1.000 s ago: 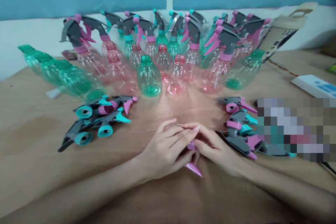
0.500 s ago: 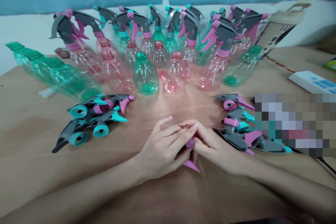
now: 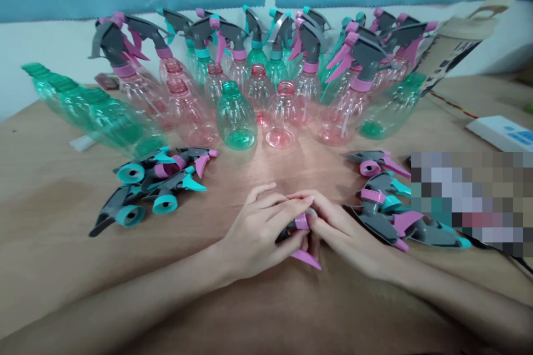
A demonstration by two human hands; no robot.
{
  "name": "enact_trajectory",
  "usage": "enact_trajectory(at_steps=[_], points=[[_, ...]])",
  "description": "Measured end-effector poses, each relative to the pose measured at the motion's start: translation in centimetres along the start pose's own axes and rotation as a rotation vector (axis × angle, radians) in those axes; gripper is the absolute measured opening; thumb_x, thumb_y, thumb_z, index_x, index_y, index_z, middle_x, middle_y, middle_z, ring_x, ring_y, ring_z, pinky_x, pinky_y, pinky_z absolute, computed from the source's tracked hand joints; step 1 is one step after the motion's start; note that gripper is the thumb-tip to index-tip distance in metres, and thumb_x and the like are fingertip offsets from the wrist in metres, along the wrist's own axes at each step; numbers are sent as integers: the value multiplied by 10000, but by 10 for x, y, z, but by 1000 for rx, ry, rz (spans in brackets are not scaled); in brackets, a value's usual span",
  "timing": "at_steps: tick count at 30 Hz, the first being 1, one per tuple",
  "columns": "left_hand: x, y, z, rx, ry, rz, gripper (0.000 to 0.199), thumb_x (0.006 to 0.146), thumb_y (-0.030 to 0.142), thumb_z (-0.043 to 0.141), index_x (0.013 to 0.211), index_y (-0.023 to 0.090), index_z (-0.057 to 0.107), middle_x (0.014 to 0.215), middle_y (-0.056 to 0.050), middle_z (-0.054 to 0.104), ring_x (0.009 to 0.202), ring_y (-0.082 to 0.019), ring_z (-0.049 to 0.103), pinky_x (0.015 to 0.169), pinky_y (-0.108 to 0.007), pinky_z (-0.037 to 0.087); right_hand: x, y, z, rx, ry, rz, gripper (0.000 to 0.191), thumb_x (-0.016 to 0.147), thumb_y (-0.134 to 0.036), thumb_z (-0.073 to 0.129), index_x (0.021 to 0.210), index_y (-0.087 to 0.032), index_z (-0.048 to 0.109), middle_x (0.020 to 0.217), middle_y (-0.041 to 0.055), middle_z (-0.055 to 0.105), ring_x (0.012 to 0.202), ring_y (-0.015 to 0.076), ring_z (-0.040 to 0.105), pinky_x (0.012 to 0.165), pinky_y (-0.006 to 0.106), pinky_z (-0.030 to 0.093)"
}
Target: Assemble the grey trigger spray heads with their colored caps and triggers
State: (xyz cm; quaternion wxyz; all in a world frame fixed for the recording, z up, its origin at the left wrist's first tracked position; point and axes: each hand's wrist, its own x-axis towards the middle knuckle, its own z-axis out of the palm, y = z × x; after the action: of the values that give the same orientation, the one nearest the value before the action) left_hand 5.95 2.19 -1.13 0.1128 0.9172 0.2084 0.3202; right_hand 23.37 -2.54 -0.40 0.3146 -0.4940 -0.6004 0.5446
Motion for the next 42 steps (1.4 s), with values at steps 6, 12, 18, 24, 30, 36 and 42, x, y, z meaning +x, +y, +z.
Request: enact_trajectory(at_steps=[6, 12, 18, 24, 30, 36, 42], points=[[0, -6, 1, -19, 51, -35, 343, 804, 185, 617, 1138, 171, 540, 962, -28, 701, 905, -161, 625, 945, -383, 404, 5, 9, -1, 256, 74, -13, 254, 894, -294, 490, 1125, -217, 417, 846, 0, 592, 656, 117, 615, 582, 274, 526], [0, -8, 1, -100, 110, -86, 339, 788, 138, 626, 1110, 196, 542, 1007, -30, 684, 914, -165, 616, 930, -393, 433, 8, 10, -7, 289, 186, -75, 209, 845, -338, 576, 976, -186, 517, 713, -22, 585, 614, 105, 592, 567, 251, 514], [0, -7, -3, -246, 151, -198, 305, 792, 127, 620, 1082, 183, 545, 1017, -49, 665, 936, -169, 625, 923, -395, 475, 10, 0, -15, 244, 281, -112, 145, 845, -314, 577, 858, -170, 594, 616, -28, 591, 552, 103, 570, 547, 252, 496], [0, -6, -3, -270, 186, -183, 321, 760, 144, 668, 1055, 176, 545, 996, -55, 666, 927, -169, 630, 910, -378, 495, 4, -6, -15, 83, 254, -191, 128, 832, -300, 598, 838, -216, 695, 709, -17, 600, 613, 90, 537, 548, 220, 445], [-2, -6, 0, -334, 182, -65, 364, 746, 97, 677, 1071, 160, 528, 1012, -78, 666, 937, -168, 629, 955, -423, 470, 2, -2, -8, 41, 319, -233, 85, 780, -294, 661, 764, -218, 695, 674, -27, 534, 540, 79, 487, 492, 230, 385], [-2, -6, 0, -341, 152, -49, 373, 756, 126, 665, 1096, 172, 519, 988, -68, 670, 930, -170, 634, 948, -414, 477, 2, 2, -2, 139, 344, -235, 150, 749, -234, 691, 686, -197, 560, 678, -40, 551, 569, 84, 510, 525, 224, 415], [-2, -5, 0, -310, 167, -84, 345, 757, 158, 666, 1072, 184, 528, 985, -55, 675, 902, -167, 651, 948, -408, 485, 2, -1, -7, -32, 334, -299, 54, 803, -257, 629, 785, -206, 628, 726, -7, 582, 643, 117, 541, 561, 258, 437]])
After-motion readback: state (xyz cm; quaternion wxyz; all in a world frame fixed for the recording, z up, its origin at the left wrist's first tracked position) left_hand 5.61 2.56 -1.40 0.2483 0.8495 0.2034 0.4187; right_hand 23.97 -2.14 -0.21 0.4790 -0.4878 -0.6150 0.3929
